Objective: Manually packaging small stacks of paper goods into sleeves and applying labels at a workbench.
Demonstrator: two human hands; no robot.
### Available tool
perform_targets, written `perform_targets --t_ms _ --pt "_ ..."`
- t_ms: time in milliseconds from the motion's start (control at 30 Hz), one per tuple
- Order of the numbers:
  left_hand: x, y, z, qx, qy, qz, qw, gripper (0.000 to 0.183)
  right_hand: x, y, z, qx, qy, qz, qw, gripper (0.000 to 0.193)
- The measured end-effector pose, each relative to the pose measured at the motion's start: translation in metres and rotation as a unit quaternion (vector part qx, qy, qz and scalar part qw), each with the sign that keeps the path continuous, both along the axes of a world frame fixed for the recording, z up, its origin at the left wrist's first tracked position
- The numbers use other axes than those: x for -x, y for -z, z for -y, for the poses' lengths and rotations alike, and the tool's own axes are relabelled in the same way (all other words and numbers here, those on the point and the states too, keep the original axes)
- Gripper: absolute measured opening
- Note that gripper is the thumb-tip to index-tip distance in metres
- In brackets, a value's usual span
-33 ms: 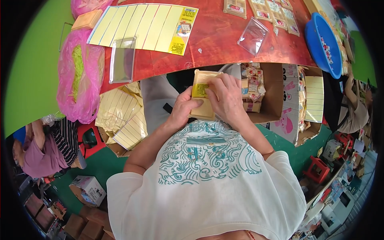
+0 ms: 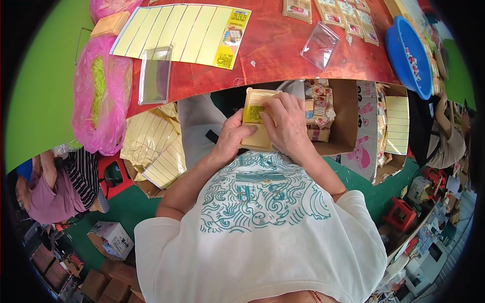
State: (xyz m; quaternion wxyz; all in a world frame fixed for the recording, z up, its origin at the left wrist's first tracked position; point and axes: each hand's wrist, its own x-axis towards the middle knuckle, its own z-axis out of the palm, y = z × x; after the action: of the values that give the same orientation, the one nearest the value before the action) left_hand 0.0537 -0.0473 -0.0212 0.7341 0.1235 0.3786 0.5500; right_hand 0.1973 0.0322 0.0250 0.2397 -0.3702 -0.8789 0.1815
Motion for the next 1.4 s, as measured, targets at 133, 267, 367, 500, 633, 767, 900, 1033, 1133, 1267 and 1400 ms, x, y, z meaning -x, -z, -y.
perform_targets --t_ms 133,267,367,500,633,767,900,1033,1133,1267,1400 --pt "0.0 0.006 0.002 -0.003 0.01 -0.015 1.0 0.037 0.001 0.004 -0.002 0.026 0.0 0.009 1.0 0.017" --pt "0.0 0.007 0.002 0.002 0.011 -0.013 1.0 0.037 0.002 0.006 -0.003 0.035 0.002 0.007 0.999 0.013" --pt "0.002 0.014 0.003 -0.005 0.028 -0.007 1.0 0.046 0.003 0.003 -0.001 0.041 -0.004 0.009 0.999 0.012" --pt "0.001 0.013 0.002 0.002 0.027 -0.064 0.998 0.043 0.005 -0.006 0.003 0.079 -0.018 0.011 0.997 0.01" --pt "-0.002 0.014 0.001 -0.002 0.011 -0.105 0.994 0.035 0.006 0.003 0.002 0.241 0.013 -0.045 0.969 0.009" --pt "-0.001 0.015 0.001 -0.007 0.02 -0.118 0.993 0.033 0.009 0.013 0.002 0.364 0.028 -0.165 0.916 0.007" --pt "0.0 0.007 0.0 -0.009 0.035 -0.123 0.992 0.032 0.008 0.005 0.0 0.528 0.039 -0.292 0.796 0.005" --pt "0.001 0.009 0.0 0.006 0.056 -0.106 0.993 0.037 -0.002 0.014 0.006 0.527 0.047 -0.279 0.801 0.005" --pt "0.002 0.011 0.0 -0.007 0.08 -0.125 0.989 0.036 -0.006 0.018 0.01 0.384 0.053 -0.172 0.906 0.009" --pt "0.002 0.015 -0.001 -0.013 0.092 -0.154 0.984 0.034 -0.006 0.014 0.015 0.227 0.023 -0.117 0.967 0.014" --pt "0.002 0.015 -0.002 -0.017 0.094 -0.159 0.983 0.033 -0.005 0.011 0.019 0.188 0.034 -0.077 0.979 0.015"
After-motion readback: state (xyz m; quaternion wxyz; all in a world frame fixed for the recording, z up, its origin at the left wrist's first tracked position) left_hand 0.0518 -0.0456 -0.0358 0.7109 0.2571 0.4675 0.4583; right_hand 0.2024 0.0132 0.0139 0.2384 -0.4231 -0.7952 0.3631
